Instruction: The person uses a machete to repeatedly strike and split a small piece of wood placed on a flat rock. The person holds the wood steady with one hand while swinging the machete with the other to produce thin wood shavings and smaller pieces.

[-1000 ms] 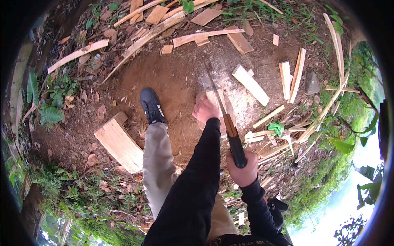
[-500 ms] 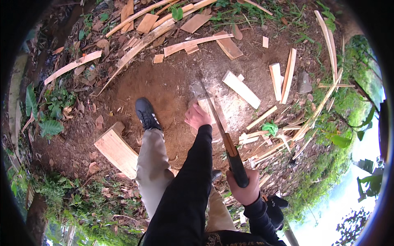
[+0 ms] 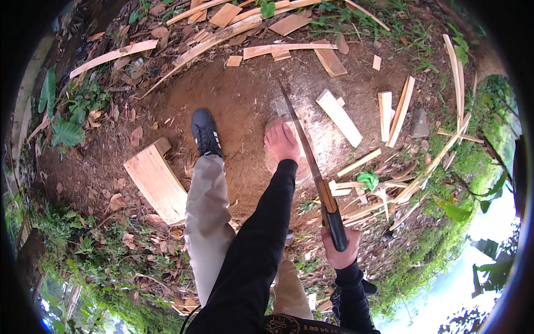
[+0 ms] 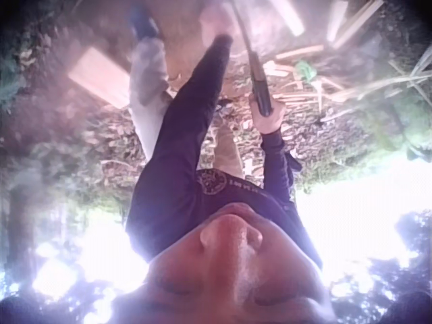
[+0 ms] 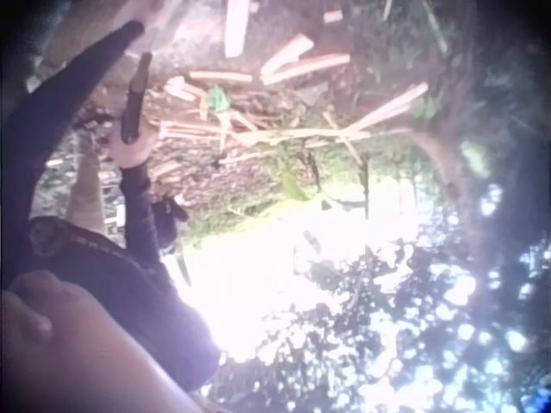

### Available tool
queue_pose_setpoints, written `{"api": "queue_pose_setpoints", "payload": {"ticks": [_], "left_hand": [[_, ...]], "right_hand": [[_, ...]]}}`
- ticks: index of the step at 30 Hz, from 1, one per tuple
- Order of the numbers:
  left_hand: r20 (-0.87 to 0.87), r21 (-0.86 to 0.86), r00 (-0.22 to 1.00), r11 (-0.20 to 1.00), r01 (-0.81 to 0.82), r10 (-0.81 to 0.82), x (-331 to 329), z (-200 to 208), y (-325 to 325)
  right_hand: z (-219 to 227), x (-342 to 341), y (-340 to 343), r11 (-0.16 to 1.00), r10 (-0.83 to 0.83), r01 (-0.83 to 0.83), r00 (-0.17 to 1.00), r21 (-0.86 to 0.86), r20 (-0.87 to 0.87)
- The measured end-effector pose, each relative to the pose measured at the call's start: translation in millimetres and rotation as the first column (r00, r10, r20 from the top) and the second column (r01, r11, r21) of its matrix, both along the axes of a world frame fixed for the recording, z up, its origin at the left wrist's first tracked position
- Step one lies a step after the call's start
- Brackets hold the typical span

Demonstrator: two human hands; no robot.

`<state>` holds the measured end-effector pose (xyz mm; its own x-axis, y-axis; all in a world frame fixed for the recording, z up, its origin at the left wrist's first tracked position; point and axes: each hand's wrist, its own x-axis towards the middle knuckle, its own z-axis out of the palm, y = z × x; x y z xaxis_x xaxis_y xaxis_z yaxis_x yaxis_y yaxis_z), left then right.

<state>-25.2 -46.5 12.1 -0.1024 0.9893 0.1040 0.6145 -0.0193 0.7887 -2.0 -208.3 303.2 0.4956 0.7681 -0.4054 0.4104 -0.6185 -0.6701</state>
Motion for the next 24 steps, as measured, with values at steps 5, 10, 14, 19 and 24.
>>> {"api": "queue_pose_setpoints", "payload": {"ticks": [5,10,14,19,24], "left_hand": [[-0.013,-0.011,0.998,0.998,-0.059,0.059,3,-3,0],[0.034,-0.027,0.996,0.996,-0.081,0.082,3,-6,0],[0.108,-0.104,0.992,0.993,-0.055,0.066,-1,-3,2],[0.232,-0.147,0.968,0.987,-0.067,0.100,-2,-4,5],[0.077,-0.115,0.977,0.975,-0.189,0.198,4,-7,-1]], "right_hand": [[-14,-3,-9,1.000,0.018,-0.018,1.000,-0.001,0.001],[-16,-2,-8,0.997,0.059,-0.060,0.998,0.050,0.030],[-16,2,-12,0.997,0.067,-0.066,0.996,-0.029,0.055],[-14,-4,-12,0.998,0.046,-0.048,0.997,0.029,0.055],[-27,-1,-28,0.997,0.080,-0.080,0.996,-0.007,0.047]]}}
